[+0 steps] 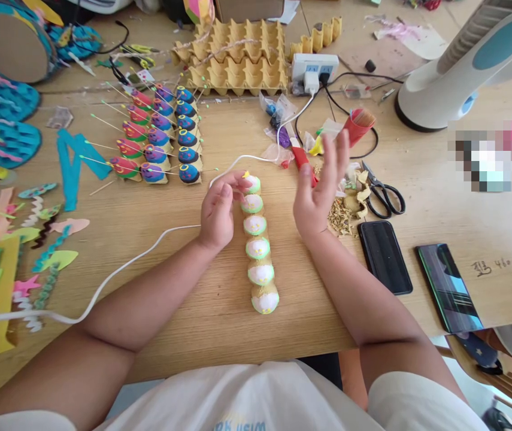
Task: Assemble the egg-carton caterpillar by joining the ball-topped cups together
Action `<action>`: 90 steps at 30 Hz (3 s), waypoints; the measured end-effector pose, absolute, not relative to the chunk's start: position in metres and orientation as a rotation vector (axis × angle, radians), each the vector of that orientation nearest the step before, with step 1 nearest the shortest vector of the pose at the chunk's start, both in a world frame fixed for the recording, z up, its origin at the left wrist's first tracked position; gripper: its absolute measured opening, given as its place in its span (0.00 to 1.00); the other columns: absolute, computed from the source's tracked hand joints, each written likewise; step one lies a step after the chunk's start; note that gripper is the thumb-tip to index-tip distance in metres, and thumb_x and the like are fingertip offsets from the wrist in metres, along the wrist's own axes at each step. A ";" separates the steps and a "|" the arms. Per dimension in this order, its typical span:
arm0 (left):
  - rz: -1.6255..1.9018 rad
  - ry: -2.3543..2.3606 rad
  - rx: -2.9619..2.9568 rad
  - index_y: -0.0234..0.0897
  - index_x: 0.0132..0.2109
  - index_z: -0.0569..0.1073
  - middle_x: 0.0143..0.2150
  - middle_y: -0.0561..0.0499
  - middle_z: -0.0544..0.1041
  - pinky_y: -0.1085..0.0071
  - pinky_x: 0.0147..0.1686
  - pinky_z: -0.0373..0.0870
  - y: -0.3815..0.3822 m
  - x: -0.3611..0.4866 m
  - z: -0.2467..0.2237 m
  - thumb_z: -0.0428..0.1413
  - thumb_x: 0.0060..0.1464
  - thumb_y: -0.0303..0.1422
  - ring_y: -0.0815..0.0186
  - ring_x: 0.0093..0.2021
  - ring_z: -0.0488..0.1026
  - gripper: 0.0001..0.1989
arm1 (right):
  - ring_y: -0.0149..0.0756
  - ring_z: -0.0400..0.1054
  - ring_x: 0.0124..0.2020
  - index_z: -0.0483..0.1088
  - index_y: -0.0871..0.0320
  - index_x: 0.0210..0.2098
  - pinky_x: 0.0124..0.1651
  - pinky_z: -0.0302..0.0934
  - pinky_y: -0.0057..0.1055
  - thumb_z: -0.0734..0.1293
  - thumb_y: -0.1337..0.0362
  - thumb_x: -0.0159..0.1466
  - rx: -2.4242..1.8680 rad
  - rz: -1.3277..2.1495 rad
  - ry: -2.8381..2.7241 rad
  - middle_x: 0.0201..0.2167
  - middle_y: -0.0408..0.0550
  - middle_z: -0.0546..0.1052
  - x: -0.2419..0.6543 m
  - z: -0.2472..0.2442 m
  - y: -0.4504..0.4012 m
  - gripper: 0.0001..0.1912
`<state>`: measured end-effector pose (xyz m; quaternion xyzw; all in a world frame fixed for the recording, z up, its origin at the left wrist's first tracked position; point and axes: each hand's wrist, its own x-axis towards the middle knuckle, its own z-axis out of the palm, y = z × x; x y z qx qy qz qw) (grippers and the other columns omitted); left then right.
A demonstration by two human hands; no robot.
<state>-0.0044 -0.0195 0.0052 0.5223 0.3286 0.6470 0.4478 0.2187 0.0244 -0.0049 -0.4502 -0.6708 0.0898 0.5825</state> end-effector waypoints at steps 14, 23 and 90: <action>1.479 0.863 1.439 0.42 0.41 0.88 0.47 0.44 0.84 0.58 0.45 0.71 -0.025 -0.007 0.011 0.41 0.77 0.62 0.57 0.46 0.78 0.40 | 0.65 0.62 0.79 0.79 0.40 0.59 0.84 0.49 0.74 0.74 0.30 0.64 -0.916 0.269 -1.877 0.72 0.49 0.70 0.195 0.004 0.014 0.32; 1.472 0.903 1.544 0.49 0.48 0.89 0.48 0.43 0.87 0.53 0.52 0.77 -0.025 -0.008 0.012 0.41 0.76 0.62 0.51 0.53 0.80 0.37 | 0.64 0.63 0.78 0.77 0.43 0.65 0.82 0.55 0.71 0.73 0.31 0.66 -0.948 0.275 -1.821 0.75 0.55 0.68 0.195 0.006 0.010 0.35; 1.443 0.972 1.321 0.42 0.37 0.88 0.33 0.46 0.83 0.58 0.41 0.74 -0.024 -0.004 0.016 0.43 0.71 0.70 0.58 0.39 0.80 0.43 | 0.59 0.70 0.72 0.82 0.43 0.43 0.79 0.62 0.70 0.72 0.37 0.69 -0.948 0.301 -1.855 0.65 0.50 0.77 0.191 0.012 0.005 0.19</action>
